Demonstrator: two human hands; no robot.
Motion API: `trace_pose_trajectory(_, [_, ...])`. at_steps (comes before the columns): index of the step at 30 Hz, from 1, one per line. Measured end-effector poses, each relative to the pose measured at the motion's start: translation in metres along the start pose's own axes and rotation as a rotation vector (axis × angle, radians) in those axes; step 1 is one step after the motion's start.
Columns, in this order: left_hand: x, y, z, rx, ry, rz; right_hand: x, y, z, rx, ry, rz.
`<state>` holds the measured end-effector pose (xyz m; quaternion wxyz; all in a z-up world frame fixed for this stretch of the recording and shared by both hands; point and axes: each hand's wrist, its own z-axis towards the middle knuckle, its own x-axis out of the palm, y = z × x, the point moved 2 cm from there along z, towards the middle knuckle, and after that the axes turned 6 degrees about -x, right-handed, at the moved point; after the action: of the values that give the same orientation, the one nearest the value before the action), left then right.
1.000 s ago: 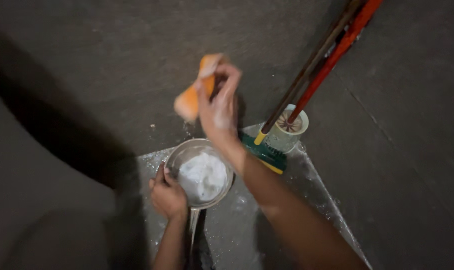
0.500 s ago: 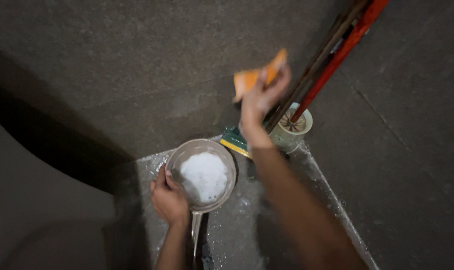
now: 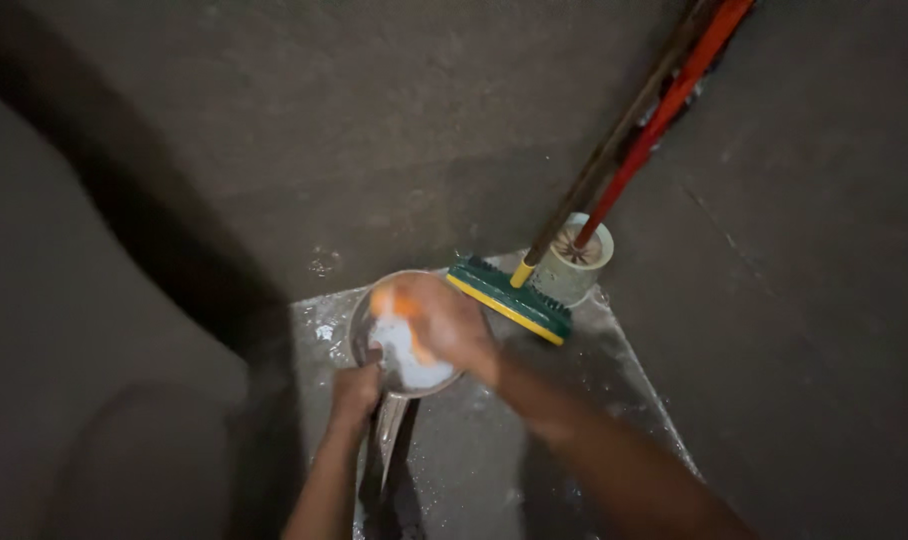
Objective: The person cleans the bathroom walls and shower fixture by scrubbing the tiled surfaces with a soapy sponge and rinsing with water from a bucket.
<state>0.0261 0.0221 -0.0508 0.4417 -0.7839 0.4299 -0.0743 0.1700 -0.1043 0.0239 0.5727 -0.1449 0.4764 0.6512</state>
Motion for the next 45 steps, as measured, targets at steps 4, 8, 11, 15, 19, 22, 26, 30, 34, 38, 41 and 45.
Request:
trace_pose_trajectory(4, [0.008,0.017,-0.028,-0.473,0.520,-0.213,0.022,0.038,0.003,0.324,0.650,-0.421])
trace_pose_trajectory(8, [0.013,0.020,-0.038,-0.347,0.456,-0.184,0.011,0.056,0.004,0.551,0.946,-0.173])
trace_pose_trajectory(11, [0.007,0.006,-0.054,-0.241,0.313,-0.106,0.003,0.053,0.004,0.493,0.904,-0.240])
trace_pose_trajectory(15, [-0.007,-0.039,-0.085,-0.125,0.085,0.138,0.003,0.054,0.014,0.560,0.847,-0.368])
trace_pose_trajectory(19, [-0.018,-0.075,-0.116,-0.107,0.043,0.040,-0.020,0.047,0.026,0.519,0.814,-0.127])
trace_pose_trajectory(22, [-0.028,-0.108,-0.146,-0.133,0.055,0.077,-0.032,0.042,0.031,0.267,0.766,-0.411])
trace_pose_trajectory(26, [-0.044,-0.167,-0.206,-0.094,0.042,0.102,-0.049,0.054,0.032,0.138,0.410,-0.514])
trace_pose_trajectory(30, [-0.071,-0.219,-0.265,-0.097,0.117,0.030,-0.094,0.076,0.068,0.230,0.394,-0.293])
trace_pose_trajectory(34, [-0.103,-0.256,-0.311,-0.115,0.099,0.034,-0.138,0.124,0.112,0.264,0.365,-0.015])
trace_pose_trajectory(38, [-0.145,-0.287,-0.365,-0.192,0.140,-0.024,-0.232,0.222,0.162,0.481,0.521,0.616])
trace_pose_trajectory(41, [-0.183,-0.321,-0.399,-0.215,0.132,-0.048,-0.322,0.313,0.221,0.279,0.382,0.659])
trace_pose_trajectory(45, [-0.230,-0.376,-0.438,-0.125,0.140,-0.118,-0.430,0.415,0.292,0.029,0.410,0.425])
